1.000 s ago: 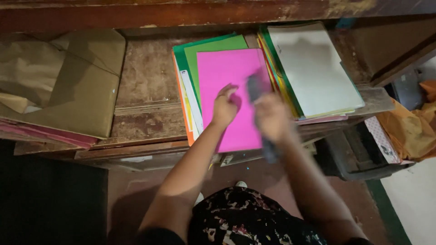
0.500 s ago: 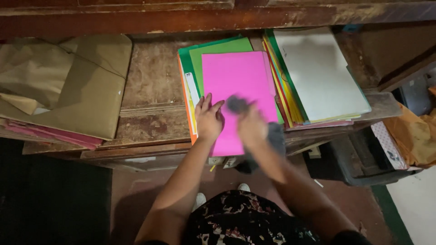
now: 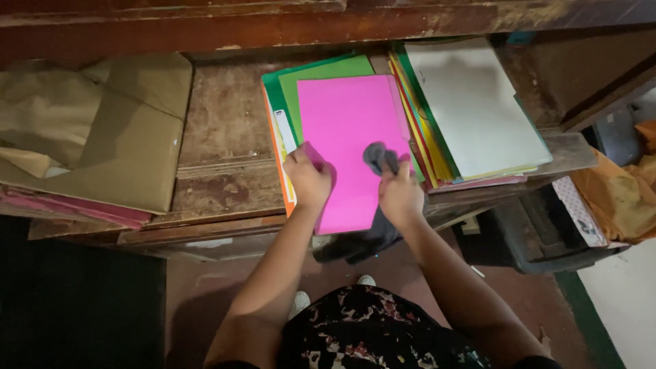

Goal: Wipe down and clean various colored file folders on a wooden shelf using a cloth.

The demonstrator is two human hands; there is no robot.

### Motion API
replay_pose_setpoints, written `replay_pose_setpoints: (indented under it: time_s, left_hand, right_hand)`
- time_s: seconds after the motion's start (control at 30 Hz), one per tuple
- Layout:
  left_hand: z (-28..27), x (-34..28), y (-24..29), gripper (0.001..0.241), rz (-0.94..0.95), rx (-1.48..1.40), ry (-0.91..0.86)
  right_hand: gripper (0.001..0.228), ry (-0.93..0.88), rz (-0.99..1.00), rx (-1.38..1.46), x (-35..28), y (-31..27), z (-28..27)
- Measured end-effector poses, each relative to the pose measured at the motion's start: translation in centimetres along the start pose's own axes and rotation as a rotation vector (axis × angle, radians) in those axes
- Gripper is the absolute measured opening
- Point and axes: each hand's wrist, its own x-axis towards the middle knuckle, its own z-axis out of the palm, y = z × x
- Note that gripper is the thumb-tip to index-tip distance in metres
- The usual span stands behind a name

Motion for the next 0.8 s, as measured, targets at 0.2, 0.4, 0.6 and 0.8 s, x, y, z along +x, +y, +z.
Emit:
replay_pose_setpoints:
  time_s: [0.2, 0.4, 0.6, 0.8]
  left_hand:
    - [0.6, 2.3, -0.9, 0.022, -0.150, -0.282, -0.164]
    - [-5.3, 1.2, 2.6, 0.044, -0.282, -0.361, -0.455]
    - [-4.7, 1.6, 2.2, 0.034, -0.356, -0.288, -0.483]
    - [0.5, 0.3, -1.7, 0.056, -0.417, -0.495, -0.610]
  right_hand:
    - [0.047, 0.030, -0.117, 0.246, 0.4, 5.1, 3.2]
    - [0.027, -0.094, -0.150, 0.745, 0.4, 12.6, -4.5]
    - [0.011, -0.150, 0.135, 0.971, 1.6, 11.9, -19.8]
    - [0.023, 0.122, -0.174, 1.612, 9.8, 1.0, -3.5]
